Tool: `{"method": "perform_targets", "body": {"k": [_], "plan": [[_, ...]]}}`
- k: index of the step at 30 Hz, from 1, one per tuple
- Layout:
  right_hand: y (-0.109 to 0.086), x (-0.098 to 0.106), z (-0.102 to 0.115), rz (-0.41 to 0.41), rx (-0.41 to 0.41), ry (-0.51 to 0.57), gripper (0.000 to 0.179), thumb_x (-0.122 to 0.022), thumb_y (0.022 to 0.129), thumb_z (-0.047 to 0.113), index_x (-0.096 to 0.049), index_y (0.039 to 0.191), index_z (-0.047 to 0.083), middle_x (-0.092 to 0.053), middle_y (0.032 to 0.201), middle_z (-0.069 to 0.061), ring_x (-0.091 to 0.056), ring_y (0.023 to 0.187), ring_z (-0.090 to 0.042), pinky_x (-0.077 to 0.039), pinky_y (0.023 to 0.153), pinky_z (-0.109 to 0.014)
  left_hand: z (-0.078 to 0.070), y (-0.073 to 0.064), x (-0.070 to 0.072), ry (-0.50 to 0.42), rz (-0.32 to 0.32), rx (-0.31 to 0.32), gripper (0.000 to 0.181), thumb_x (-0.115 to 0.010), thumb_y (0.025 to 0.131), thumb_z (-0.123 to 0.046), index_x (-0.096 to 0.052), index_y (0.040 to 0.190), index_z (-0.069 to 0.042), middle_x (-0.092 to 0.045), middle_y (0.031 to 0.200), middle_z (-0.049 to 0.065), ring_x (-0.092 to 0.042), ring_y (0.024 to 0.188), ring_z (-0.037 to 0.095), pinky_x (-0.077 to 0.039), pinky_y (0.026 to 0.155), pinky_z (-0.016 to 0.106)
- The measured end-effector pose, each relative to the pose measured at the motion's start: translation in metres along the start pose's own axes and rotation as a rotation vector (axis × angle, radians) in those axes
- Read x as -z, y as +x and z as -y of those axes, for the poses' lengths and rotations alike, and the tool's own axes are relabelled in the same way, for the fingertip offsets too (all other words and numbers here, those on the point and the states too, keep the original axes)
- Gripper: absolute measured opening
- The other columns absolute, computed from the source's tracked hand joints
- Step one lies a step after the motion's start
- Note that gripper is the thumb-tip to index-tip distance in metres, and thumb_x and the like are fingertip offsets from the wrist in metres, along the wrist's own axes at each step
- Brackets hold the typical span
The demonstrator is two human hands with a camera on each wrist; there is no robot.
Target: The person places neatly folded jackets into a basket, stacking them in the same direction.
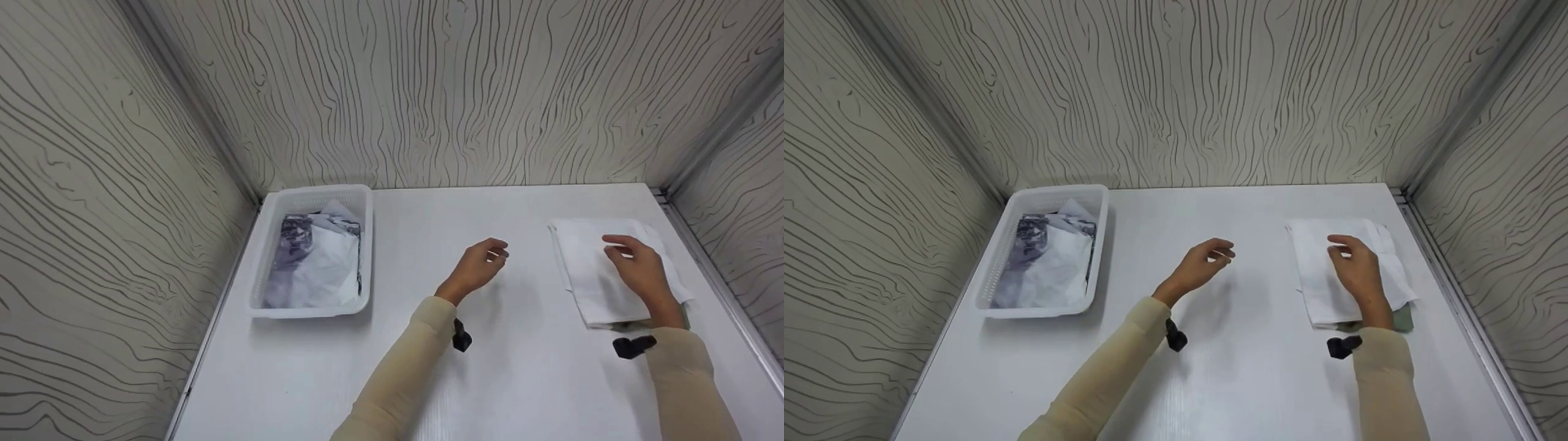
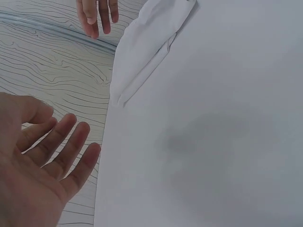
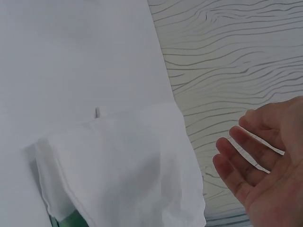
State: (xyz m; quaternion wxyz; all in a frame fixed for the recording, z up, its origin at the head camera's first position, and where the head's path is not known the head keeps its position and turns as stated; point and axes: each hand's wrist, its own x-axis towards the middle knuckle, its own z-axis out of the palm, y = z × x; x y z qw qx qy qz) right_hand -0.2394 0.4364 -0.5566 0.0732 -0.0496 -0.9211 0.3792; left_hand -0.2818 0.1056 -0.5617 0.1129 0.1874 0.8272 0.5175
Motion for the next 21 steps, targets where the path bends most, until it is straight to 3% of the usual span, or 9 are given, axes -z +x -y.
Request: {"method": "perform_targets", "body": {"k": [5,9,11,13,17,21], "plan": [[-0.003,0.01,-0.022,-0.01,-0.082,-0.01,0.05,-0.048,0.113,0.032,-0.058,0.149,-0.001,-0.055,0.15,-0.032,-0.061,0.123,-0.031,-0.042,0.083,-0.019,-0.004,0.003,-0.011,-0.016,0.023,0.01,0.032,-0.061,0.108,-0.016,-0.065,0.14,-0.011,-0.073,0.125,0.001,-0.069,0.111,0.006,-0.055,0.089,0.018],[-0.007,0.016,-0.04,-0.008,-0.146,0.022,0.052,-0.045,0.113,0.029,-0.052,0.151,-0.006,-0.044,0.157,-0.038,-0.044,0.141,-0.059,-0.05,0.101,-0.05,-0.007,0.004,-0.019,-0.025,0.034,0.033,0.033,-0.061,0.108,-0.017,-0.065,0.14,-0.011,-0.073,0.124,0.0,-0.069,0.11,0.005,-0.055,0.088,0.017],[-0.008,0.018,-0.048,-0.023,-0.162,0.035,0.052,-0.045,0.113,0.025,-0.051,0.15,-0.01,-0.039,0.159,-0.041,-0.037,0.145,-0.063,-0.041,0.11,-0.068,-0.008,0.004,-0.022,-0.021,0.037,0.042,0.034,-0.062,0.107,-0.017,-0.064,0.141,-0.011,-0.074,0.124,0.0,-0.069,0.11,0.004,-0.056,0.087,0.017],[-0.008,0.02,-0.056,-0.047,-0.166,0.033,0.05,-0.046,0.111,0.021,-0.051,0.148,-0.013,-0.036,0.158,-0.044,-0.033,0.146,-0.065,-0.032,0.115,-0.075,-0.008,0.004,-0.024,-0.008,0.04,0.044,0.035,-0.061,0.107,-0.018,-0.064,0.142,-0.011,-0.074,0.124,0.0,-0.07,0.11,0.005,-0.056,0.087,0.018],[-0.01,0.024,-0.07,-0.112,-0.179,0.018,0.049,-0.048,0.109,0.016,-0.051,0.145,-0.017,-0.038,0.154,-0.047,-0.034,0.145,-0.066,-0.03,0.117,-0.075,-0.006,0.003,-0.025,0.019,0.041,0.058,0.036,-0.061,0.107,-0.019,-0.064,0.142,-0.012,-0.074,0.124,-0.001,-0.069,0.11,0.005,-0.056,0.087,0.018],[-0.012,0.028,-0.082,-0.132,-0.249,0.003,0.053,-0.049,0.107,0.015,-0.046,0.149,-0.018,-0.037,0.155,-0.047,-0.03,0.149,-0.065,-0.029,0.12,-0.073,-0.004,0.002,-0.026,0.025,0.038,0.083,0.035,-0.061,0.107,-0.019,-0.064,0.142,-0.013,-0.074,0.123,-0.002,-0.069,0.109,0.004,-0.056,0.087,0.019]]}}
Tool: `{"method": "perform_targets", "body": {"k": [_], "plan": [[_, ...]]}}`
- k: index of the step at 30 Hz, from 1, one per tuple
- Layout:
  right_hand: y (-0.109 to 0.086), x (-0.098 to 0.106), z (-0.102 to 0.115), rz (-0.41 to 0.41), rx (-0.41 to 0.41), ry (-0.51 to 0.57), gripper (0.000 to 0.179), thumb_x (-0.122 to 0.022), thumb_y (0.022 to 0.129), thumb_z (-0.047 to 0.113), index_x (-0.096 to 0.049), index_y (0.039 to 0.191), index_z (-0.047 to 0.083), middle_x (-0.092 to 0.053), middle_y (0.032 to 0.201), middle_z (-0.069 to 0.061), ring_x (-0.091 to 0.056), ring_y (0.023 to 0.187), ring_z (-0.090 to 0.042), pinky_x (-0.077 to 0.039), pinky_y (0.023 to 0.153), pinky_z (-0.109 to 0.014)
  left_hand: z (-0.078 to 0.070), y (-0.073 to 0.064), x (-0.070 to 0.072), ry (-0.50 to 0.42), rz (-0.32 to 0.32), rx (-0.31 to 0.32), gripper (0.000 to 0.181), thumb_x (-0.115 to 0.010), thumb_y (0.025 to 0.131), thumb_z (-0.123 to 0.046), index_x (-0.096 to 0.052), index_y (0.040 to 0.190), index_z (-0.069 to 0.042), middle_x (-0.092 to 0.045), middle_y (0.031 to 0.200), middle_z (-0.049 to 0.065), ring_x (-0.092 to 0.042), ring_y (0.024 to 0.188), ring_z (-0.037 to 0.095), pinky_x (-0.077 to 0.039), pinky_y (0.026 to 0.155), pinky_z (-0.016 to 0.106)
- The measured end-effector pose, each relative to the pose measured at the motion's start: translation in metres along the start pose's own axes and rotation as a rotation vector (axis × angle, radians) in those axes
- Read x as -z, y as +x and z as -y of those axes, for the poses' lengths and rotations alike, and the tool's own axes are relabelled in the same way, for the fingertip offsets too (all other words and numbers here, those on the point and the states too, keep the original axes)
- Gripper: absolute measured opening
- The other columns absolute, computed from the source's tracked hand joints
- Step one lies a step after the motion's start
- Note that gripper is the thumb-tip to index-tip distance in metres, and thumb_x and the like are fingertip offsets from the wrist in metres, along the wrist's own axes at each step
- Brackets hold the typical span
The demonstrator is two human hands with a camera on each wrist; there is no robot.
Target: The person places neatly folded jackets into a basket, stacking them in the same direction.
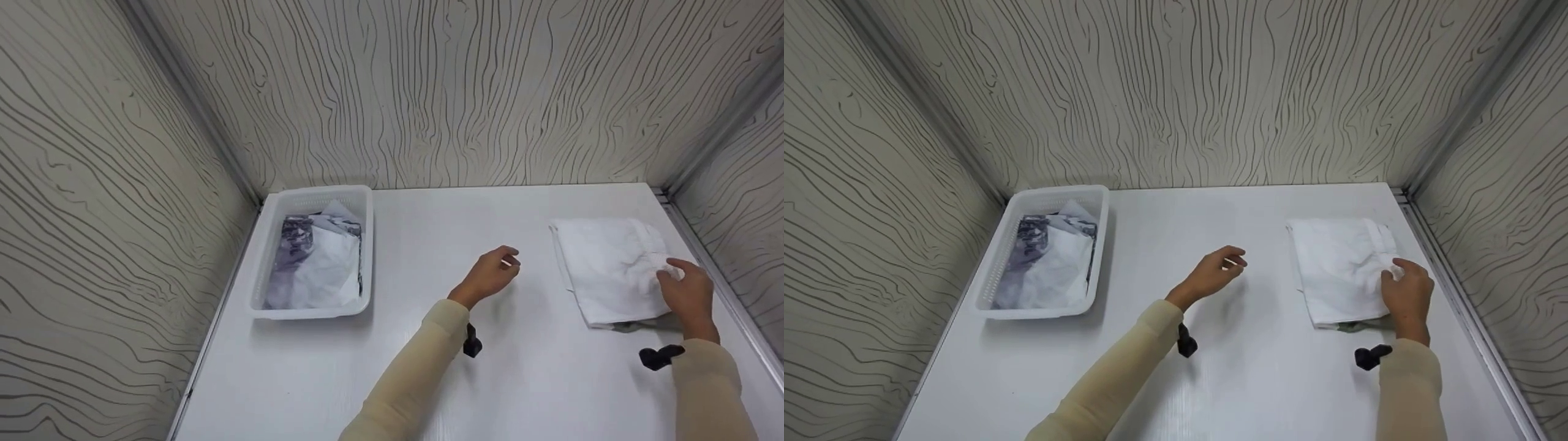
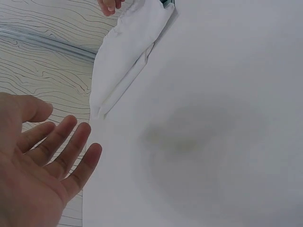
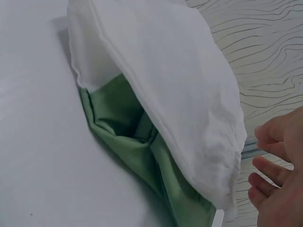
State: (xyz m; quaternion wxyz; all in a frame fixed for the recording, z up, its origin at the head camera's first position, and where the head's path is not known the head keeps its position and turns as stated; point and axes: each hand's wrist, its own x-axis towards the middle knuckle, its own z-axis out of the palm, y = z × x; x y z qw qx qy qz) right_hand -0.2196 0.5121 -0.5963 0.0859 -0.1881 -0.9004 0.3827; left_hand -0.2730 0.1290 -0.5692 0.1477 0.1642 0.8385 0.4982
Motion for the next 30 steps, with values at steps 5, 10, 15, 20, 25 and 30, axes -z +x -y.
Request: {"method": "perform_targets", "body": {"k": [5,10,15,20,25,30], "plan": [[-0.002,0.001,-0.013,0.017,-0.079,-0.057,0.062,-0.051,0.109,0.021,-0.036,0.154,-0.019,-0.031,0.158,-0.048,-0.023,0.15,-0.066,-0.026,0.123,-0.072,-0.001,-0.001,-0.002,-0.01,0.006,0.001,0.036,-0.061,0.107,-0.019,-0.064,0.142,-0.012,-0.074,0.122,-0.003,-0.069,0.108,0.004,-0.056,0.086,0.019],[-0.007,-0.003,-0.021,0.039,-0.155,-0.054,0.07,-0.049,0.11,0.028,-0.028,0.157,-0.019,-0.026,0.161,-0.047,-0.024,0.151,-0.064,-0.026,0.124,-0.07,0.001,-0.002,-0.004,-0.014,0.027,-0.011,0.036,-0.061,0.107,-0.019,-0.064,0.142,-0.012,-0.073,0.123,-0.002,-0.069,0.11,0.005,-0.056,0.086,0.018],[-0.006,-0.004,-0.024,0.08,-0.216,-0.06,0.081,-0.049,0.109,0.033,-0.015,0.161,-0.019,-0.024,0.163,-0.046,-0.028,0.149,-0.064,-0.03,0.123,-0.069,0.003,-0.002,-0.004,-0.004,0.034,-0.01,0.035,-0.061,0.108,-0.019,-0.063,0.143,-0.012,-0.073,0.122,-0.002,-0.069,0.111,0.005,-0.056,0.087,0.019],[-0.001,-0.004,-0.024,0.142,-0.25,-0.014,0.095,-0.058,0.106,0.036,-0.002,0.163,-0.014,-0.013,0.168,-0.043,-0.023,0.152,-0.063,-0.027,0.125,-0.067,0.005,-0.002,-0.005,0.003,0.01,-0.006,0.035,-0.062,0.107,-0.019,-0.064,0.142,-0.012,-0.074,0.121,-0.003,-0.069,0.109,0.004,-0.056,0.089,0.02],[-0.001,-0.007,-0.026,0.231,-0.259,0.014,0.102,-0.062,0.103,0.033,0.004,0.163,-0.013,-0.005,0.168,-0.044,-0.017,0.154,-0.064,-0.024,0.126,-0.069,0.006,-0.003,-0.006,-0.016,0.017,-0.002,0.036,-0.061,0.107,-0.017,-0.064,0.142,-0.01,-0.074,0.121,-0.002,-0.069,0.109,0.005,-0.055,0.088,0.019],[-0.003,-0.014,-0.025,0.319,-0.215,0.019,0.1,-0.063,0.103,0.034,0.0,0.162,-0.016,-0.008,0.166,-0.046,-0.021,0.152,-0.064,-0.028,0.123,-0.071,0.007,-0.004,-0.006,0.003,0.014,-0.005,0.036,-0.061,0.107,-0.016,-0.063,0.143,-0.008,-0.074,0.123,0.0,-0.07,0.111,0.007,-0.055,0.089,0.02]]}}
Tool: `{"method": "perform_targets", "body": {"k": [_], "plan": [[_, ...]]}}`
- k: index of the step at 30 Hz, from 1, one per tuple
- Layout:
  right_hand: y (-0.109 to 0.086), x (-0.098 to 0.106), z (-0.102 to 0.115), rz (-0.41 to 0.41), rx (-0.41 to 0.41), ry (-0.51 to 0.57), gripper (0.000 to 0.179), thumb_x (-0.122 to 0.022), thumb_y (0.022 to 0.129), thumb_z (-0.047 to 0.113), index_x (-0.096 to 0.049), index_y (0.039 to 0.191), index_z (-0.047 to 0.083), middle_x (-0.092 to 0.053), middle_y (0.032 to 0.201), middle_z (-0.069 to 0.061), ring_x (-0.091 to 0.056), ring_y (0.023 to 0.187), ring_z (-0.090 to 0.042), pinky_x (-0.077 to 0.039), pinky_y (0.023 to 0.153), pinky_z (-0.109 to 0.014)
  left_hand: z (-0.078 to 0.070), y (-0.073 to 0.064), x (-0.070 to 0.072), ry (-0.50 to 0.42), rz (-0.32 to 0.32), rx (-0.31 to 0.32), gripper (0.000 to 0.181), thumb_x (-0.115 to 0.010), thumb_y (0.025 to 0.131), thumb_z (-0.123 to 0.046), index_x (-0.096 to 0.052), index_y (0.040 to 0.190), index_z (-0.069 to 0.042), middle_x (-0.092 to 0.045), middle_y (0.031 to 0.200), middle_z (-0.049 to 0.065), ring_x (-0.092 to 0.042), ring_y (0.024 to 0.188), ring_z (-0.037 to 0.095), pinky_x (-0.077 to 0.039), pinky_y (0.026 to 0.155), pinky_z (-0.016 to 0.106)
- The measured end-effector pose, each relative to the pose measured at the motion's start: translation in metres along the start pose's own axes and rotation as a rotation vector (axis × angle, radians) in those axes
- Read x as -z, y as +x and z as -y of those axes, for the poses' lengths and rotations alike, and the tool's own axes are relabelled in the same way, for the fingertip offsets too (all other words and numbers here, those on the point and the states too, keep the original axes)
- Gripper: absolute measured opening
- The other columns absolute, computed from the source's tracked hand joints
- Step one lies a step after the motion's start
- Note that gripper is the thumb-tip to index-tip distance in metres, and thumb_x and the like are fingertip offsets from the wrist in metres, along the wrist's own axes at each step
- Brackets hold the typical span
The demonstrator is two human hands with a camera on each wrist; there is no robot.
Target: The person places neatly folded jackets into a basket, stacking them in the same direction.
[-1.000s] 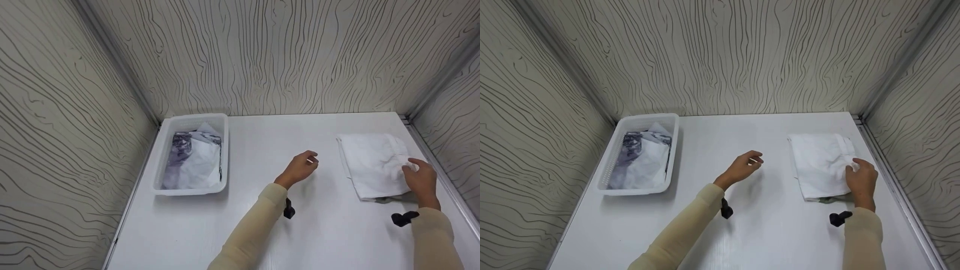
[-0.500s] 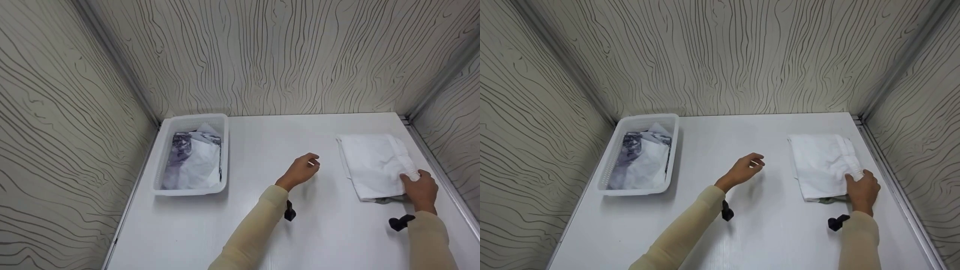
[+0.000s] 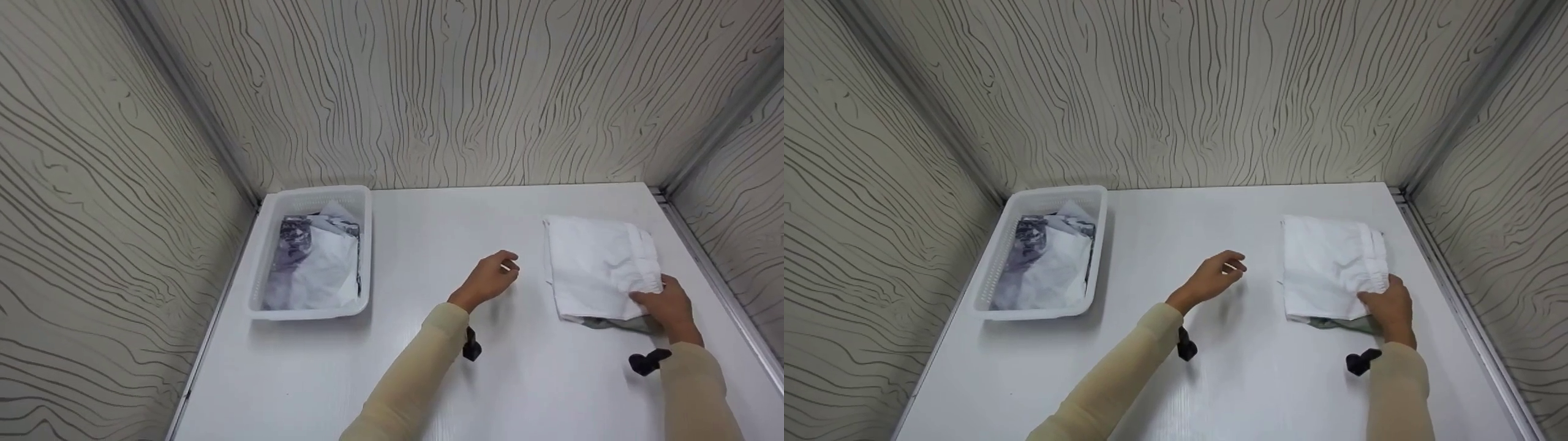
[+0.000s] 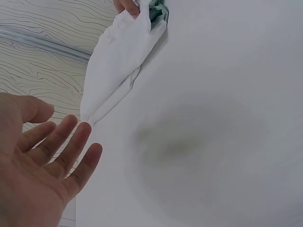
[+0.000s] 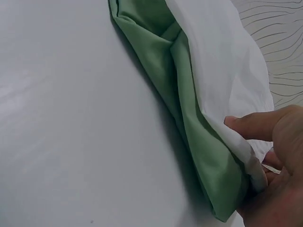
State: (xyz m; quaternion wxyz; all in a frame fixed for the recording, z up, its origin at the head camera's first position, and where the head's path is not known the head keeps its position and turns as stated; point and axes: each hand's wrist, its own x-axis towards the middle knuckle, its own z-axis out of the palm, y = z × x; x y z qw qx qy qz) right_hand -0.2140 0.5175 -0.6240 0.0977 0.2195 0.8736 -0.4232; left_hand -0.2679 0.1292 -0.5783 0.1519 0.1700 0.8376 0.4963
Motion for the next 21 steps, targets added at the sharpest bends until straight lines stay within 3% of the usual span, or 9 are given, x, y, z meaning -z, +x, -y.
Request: {"method": "perform_targets", "body": {"k": [11,21], "plan": [[-0.014,-0.025,0.024,0.076,0.104,-0.069,0.094,-0.062,0.105,0.029,-0.003,0.159,-0.022,-0.016,0.161,-0.05,-0.029,0.146,-0.064,-0.033,0.119,-0.071,0.012,-0.001,0.002,0.04,-0.01,0.031,0.035,-0.06,0.107,-0.016,-0.064,0.142,-0.008,-0.074,0.124,0.001,-0.07,0.113,0.009,-0.056,0.092,0.021],[-0.028,-0.05,0.038,0.145,0.145,-0.075,0.092,-0.062,0.105,0.026,-0.005,0.16,-0.021,-0.019,0.16,-0.05,-0.029,0.147,-0.065,-0.031,0.12,-0.071,0.032,-0.005,0.002,0.065,-0.031,0.081,0.04,-0.058,0.104,-0.013,-0.061,0.144,-0.008,-0.069,0.132,0.006,-0.067,0.123,0.016,-0.054,0.105,0.027]]}}
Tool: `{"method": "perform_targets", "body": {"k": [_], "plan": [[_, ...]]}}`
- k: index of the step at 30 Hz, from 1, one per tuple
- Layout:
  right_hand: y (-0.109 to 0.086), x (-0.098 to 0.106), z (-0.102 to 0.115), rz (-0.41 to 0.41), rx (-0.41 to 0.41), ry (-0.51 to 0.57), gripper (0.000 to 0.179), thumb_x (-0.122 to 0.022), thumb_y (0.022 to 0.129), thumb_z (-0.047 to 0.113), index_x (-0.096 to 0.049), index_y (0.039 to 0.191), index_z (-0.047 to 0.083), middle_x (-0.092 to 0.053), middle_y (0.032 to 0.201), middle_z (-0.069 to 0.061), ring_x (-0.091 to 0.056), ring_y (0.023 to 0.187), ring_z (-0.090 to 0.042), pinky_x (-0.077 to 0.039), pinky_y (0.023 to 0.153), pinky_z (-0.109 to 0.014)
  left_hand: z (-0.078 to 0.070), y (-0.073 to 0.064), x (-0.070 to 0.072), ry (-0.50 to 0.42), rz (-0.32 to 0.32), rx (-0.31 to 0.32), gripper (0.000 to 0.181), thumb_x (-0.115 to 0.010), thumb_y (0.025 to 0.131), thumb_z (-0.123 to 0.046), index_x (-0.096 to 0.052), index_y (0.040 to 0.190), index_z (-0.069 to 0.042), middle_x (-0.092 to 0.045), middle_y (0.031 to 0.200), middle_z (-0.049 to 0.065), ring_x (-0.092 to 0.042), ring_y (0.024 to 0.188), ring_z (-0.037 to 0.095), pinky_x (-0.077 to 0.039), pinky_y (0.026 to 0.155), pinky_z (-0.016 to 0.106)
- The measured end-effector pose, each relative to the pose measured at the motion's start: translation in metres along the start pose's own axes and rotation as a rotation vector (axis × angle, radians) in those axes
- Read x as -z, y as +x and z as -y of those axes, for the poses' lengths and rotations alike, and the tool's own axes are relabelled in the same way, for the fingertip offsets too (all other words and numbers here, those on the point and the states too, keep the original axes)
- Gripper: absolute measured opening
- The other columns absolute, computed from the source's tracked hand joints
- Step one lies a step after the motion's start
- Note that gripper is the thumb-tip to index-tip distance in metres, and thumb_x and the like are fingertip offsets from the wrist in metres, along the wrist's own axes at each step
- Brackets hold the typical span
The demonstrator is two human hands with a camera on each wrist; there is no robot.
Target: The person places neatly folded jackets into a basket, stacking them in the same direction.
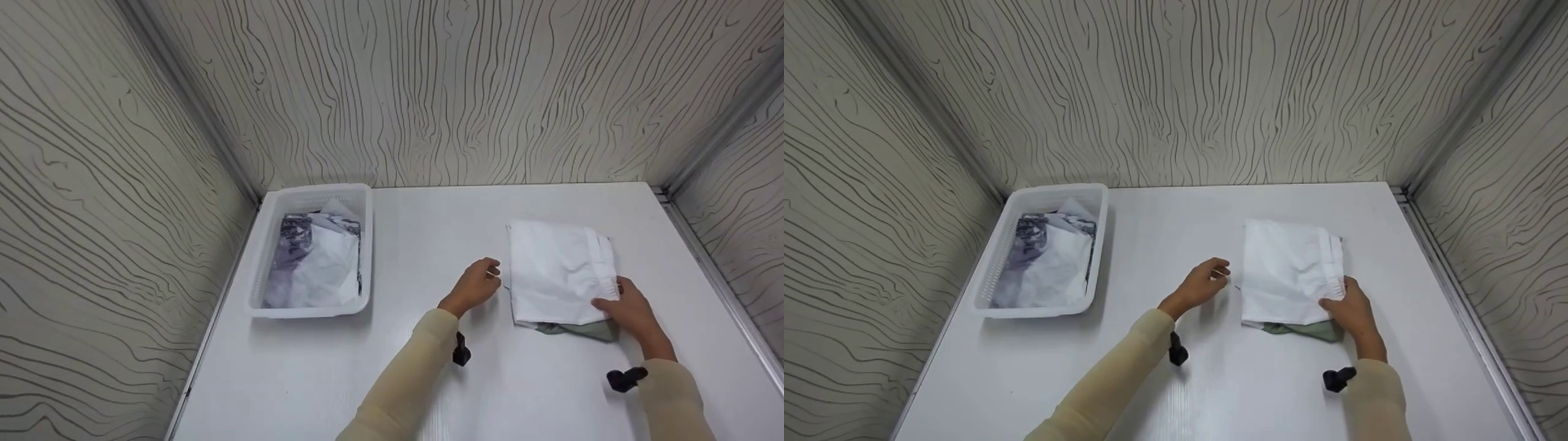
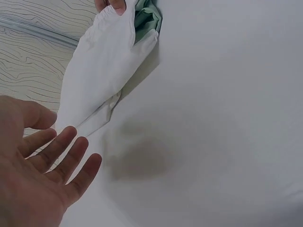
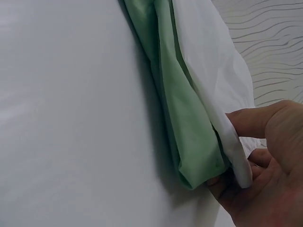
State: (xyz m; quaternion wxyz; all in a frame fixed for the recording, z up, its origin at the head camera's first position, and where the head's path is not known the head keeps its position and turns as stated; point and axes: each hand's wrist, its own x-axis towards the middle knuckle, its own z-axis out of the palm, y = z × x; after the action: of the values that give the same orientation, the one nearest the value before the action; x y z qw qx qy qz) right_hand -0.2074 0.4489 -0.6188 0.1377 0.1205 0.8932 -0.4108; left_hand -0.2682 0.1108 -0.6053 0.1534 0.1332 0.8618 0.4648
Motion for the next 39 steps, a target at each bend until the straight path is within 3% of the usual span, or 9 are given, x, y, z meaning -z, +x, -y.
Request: {"method": "perform_targets", "body": {"k": [5,7,10,12,15,20,28,34,39], "plan": [[0.0,-0.007,0.008,0.013,0.039,-0.037,0.09,-0.062,0.105,0.027,-0.008,0.159,-0.021,-0.024,0.159,-0.049,-0.033,0.145,-0.064,-0.034,0.119,-0.07,0.007,0.0,-0.001,0.058,-0.006,0.044,0.044,-0.059,0.105,-0.016,-0.057,0.149,-0.008,-0.061,0.142,0.007,-0.062,0.129,0.018,-0.052,0.11,0.03],[0.0,-0.01,0.012,-0.015,0.064,-0.051,0.086,-0.061,0.107,0.03,-0.015,0.158,-0.022,-0.03,0.156,-0.049,-0.038,0.142,-0.063,-0.043,0.115,-0.063,0.008,0.0,0.0,0.08,-0.003,0.067,0.046,-0.059,0.106,-0.018,-0.055,0.151,-0.009,-0.059,0.144,0.008,-0.061,0.13,0.018,-0.051,0.11,0.031],[0.001,-0.013,0.017,-0.064,0.049,-0.021,0.086,-0.055,0.11,0.041,-0.02,0.159,-0.019,-0.031,0.158,-0.047,-0.04,0.144,-0.061,-0.044,0.115,-0.061,0.007,-0.001,0.0,0.077,0.004,0.091,0.048,-0.058,0.106,-0.017,-0.052,0.153,-0.009,-0.059,0.147,0.01,-0.061,0.132,0.021,-0.052,0.111,0.033],[0.003,-0.014,0.022,-0.08,0.014,0.014,0.09,-0.05,0.11,0.049,-0.015,0.162,-0.016,-0.026,0.163,-0.045,-0.035,0.149,-0.059,-0.042,0.119,-0.061,0.005,-0.002,0.0,0.056,0.005,0.113,0.049,-0.058,0.107,-0.017,-0.05,0.155,-0.009,-0.059,0.149,0.011,-0.061,0.134,0.022,-0.052,0.111,0.034],[0.005,-0.015,0.028,-0.066,-0.035,0.053,0.096,-0.045,0.11,0.054,-0.003,0.165,-0.013,-0.015,0.167,-0.043,-0.023,0.155,-0.059,-0.028,0.126,-0.067,0.004,-0.003,-0.001,0.005,0.014,0.147,0.053,-0.058,0.107,-0.018,-0.047,0.158,-0.011,-0.058,0.154,0.012,-0.06,0.139,0.025,-0.051,0.114,0.038],[0.01,-0.022,0.033,-0.069,-0.044,0.087,0.097,-0.046,0.11,0.05,0.004,0.165,-0.012,-0.019,0.166,-0.044,-0.023,0.155,-0.058,-0.027,0.127,-0.066,0.003,-0.003,-0.004,-0.061,0.036,0.207,0.061,-0.059,0.105,-0.02,-0.04,0.163,-0.015,-0.055,0.16,0.012,-0.054,0.147,0.026,-0.046,0.12,0.041],[0.014,-0.039,0.035,-0.063,-0.055,0.12,0.098,-0.047,0.109,0.055,-0.005,0.164,-0.014,-0.02,0.167,-0.042,-0.021,0.157,-0.056,-0.024,0.128,-0.064,0.005,-0.003,-0.003,-0.078,-0.009,0.257,0.062,-0.062,0.104,-0.026,-0.043,0.16,-0.01,-0.064,0.148,0.015,-0.064,0.134,0.027,-0.052,0.113,0.043],[0.013,-0.047,0.038,-0.024,-0.049,0.124,0.104,-0.055,0.105,0.06,-0.013,0.163,-0.015,-0.021,0.168,-0.04,-0.024,0.156,-0.056,-0.025,0.127,-0.065,0.008,-0.006,-0.007,-0.174,-0.024,0.324,0.056,-0.065,0.102,-0.032,-0.054,0.15,-0.006,-0.065,0.145,0.012,-0.064,0.13,0.026,-0.051,0.113,0.045],[0.012,-0.053,0.041,-0.039,-0.039,0.127,0.098,-0.058,0.105,0.054,-0.018,0.161,-0.016,-0.026,0.166,-0.041,-0.03,0.153,-0.056,-0.029,0.126,-0.065,0.008,-0.009,-0.009,-0.245,-0.046,0.297,0.058,-0.068,0.101,-0.033,-0.052,0.149,-0.004,-0.061,0.148,0.015,-0.061,0.135,0.03,-0.049,0.116,0.048]]}}
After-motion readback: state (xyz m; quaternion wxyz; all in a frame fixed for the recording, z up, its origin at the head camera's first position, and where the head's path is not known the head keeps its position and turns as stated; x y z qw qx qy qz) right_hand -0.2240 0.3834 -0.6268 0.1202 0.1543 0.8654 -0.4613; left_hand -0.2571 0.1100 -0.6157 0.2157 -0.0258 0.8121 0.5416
